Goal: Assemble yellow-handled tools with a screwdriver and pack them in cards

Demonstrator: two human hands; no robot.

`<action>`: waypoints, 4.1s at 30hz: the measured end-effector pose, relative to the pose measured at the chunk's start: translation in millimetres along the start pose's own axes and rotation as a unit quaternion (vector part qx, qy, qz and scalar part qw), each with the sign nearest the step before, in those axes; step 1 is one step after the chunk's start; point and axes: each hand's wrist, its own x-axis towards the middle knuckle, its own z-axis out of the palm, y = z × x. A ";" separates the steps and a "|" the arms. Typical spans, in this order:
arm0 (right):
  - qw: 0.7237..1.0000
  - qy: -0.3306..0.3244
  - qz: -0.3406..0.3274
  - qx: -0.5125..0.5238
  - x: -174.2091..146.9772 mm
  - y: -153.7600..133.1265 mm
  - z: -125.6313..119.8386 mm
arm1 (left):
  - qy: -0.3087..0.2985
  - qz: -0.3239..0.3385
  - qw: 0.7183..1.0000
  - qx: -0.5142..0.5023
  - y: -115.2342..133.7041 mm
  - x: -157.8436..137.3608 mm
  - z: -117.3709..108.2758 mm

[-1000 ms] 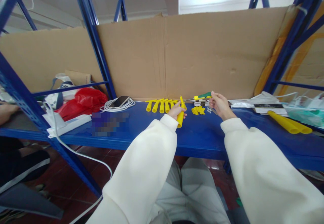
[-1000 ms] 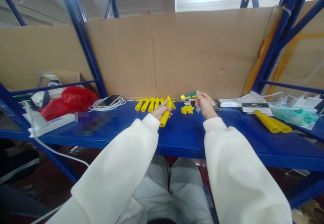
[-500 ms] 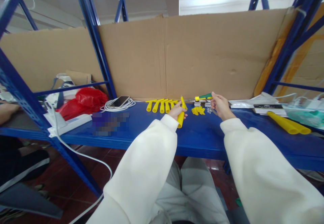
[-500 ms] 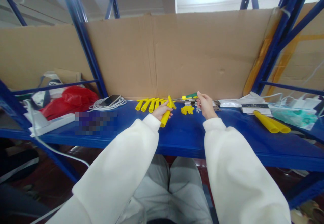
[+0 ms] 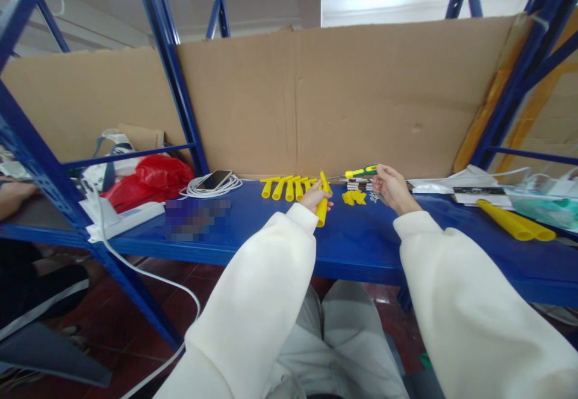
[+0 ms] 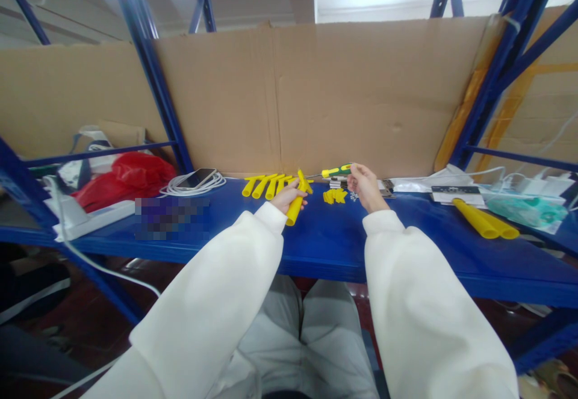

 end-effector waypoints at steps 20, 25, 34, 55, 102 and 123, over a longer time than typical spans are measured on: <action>0.999 0.016 -0.003 -0.029 -2.8 -0.7 0.3 | -0.010 0.000 1.000 0.010 0.2 -2.2 1.1; 1.000 0.010 0.004 -0.011 -3.2 -2.3 2.2 | -0.007 -0.006 1.000 0.015 1.1 -3.0 0.9; 1.000 0.019 -0.014 -0.008 -0.1 1.0 0.8 | -0.003 -0.004 1.000 0.017 -0.5 -1.8 0.6; 0.999 -0.019 0.037 0.027 2.8 1.6 -2.2 | 0.000 -0.002 1.000 0.013 0.8 -4.9 0.3; 0.999 0.002 0.032 0.007 -1.9 -1.9 0.0 | 0.000 -0.004 1.000 0.019 0.8 -4.3 0.6; 0.998 -0.005 0.060 -0.015 -6.1 -3.8 5.0 | -0.003 0.000 1.000 0.017 -0.2 -3.3 1.0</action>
